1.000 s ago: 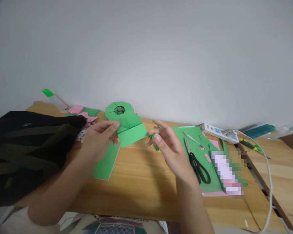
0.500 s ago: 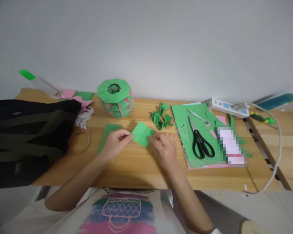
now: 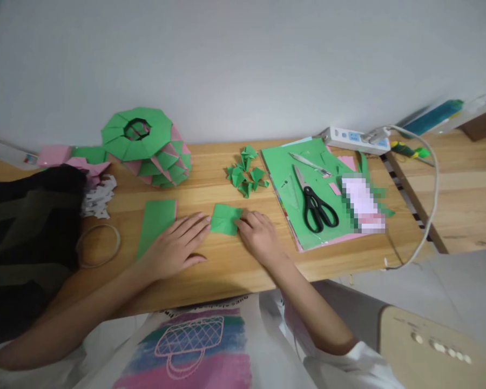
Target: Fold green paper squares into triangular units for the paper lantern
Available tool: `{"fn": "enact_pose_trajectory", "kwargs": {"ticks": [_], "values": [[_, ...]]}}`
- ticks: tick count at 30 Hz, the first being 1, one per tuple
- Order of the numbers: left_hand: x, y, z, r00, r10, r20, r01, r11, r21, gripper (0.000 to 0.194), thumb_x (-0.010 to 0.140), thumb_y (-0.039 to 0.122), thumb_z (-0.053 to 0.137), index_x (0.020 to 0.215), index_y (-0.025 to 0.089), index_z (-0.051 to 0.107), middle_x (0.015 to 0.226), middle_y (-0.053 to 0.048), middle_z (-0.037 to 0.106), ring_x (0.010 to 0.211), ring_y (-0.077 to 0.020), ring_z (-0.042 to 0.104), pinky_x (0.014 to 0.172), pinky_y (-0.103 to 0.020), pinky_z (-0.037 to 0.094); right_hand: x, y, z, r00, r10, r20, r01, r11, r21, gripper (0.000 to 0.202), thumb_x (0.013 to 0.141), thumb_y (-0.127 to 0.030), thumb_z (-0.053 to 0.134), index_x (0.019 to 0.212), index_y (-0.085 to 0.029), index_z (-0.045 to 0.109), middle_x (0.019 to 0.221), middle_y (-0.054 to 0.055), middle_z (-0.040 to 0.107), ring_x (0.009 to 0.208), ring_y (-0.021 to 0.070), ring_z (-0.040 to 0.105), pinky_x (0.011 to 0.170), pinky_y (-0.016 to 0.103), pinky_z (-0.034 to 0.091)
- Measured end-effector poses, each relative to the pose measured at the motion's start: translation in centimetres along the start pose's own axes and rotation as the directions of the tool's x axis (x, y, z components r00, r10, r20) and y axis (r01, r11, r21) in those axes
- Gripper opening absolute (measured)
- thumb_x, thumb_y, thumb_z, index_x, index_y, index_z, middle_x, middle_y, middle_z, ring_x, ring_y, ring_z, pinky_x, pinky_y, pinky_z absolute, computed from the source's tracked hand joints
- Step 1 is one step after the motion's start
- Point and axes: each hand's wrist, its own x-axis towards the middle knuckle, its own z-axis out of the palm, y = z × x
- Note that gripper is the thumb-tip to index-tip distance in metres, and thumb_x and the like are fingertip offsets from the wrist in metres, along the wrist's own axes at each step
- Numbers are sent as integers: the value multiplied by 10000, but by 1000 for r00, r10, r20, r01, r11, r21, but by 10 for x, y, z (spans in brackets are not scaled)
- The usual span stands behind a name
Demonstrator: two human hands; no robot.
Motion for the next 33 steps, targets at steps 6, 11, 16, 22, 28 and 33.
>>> {"fn": "enact_pose_trajectory", "kwargs": {"ticks": [6, 11, 16, 22, 28, 33], "values": [[5, -17, -8, 977, 205, 60, -203, 979, -31, 684, 855, 519, 554, 1328, 27, 507, 1396, -244, 495, 1330, -340, 435, 1095, -448, 305, -2, 0, -8, 998, -21, 55, 23, 999, -33, 216, 919, -152, 495, 1026, -174, 682, 1087, 137, 690, 935, 242, 609, 782, 373, 466], [12, -33, -15, 947, 293, 131, -284, 955, -82, 569, 883, 501, 518, 1283, 97, 554, 1396, -202, 512, 1329, -305, 442, 1097, -402, 293, 0, 5, -13, 989, -104, 106, 101, 994, 32, 245, 933, -132, 460, 1046, -153, 676, 1117, 154, 689, 979, 249, 608, 785, 380, 467], [13, -35, -14, 941, 307, 141, -303, 952, -50, 548, 897, 486, 502, 1270, 88, 555, 1379, -197, 532, 1321, -318, 442, 1085, -412, 296, 5, 11, -14, 988, -128, 88, 112, 980, 167, 195, 920, -187, 510, 918, -180, 705, 980, 109, 713, 945, 225, 620, 813, 351, 490], [15, -37, -10, 934, 348, 77, -346, 937, -39, 489, 897, 447, 530, 1224, 88, 582, 1359, -180, 559, 1308, -303, 456, 1088, -398, 284, 13, 15, -9, 999, 4, 35, -15, 950, 312, 155, 883, -235, 570, 825, -167, 697, 943, 112, 658, 910, 223, 623, 787, 360, 518], [16, -43, -10, 931, 358, 70, -349, 930, -113, 458, 933, 400, 466, 1254, 86, 557, 1380, -165, 544, 1303, -280, 465, 1061, -394, 309, 15, 9, -2, 987, 159, 21, -157, 924, 349, 149, 868, -237, 562, 767, -189, 660, 950, 101, 595, 928, 238, 593, 787, 389, 506], [14, -46, -7, 933, 356, 59, -348, 930, -120, 489, 945, 399, 428, 1310, 84, 508, 1400, -153, 528, 1323, -257, 447, 1068, -373, 296, 11, 2, 8, 970, 243, -19, -221, 910, 350, 148, 874, -229, 522, 773, -187, 623, 957, 109, 577, 936, 253, 566, 802, 414, 479]]}}
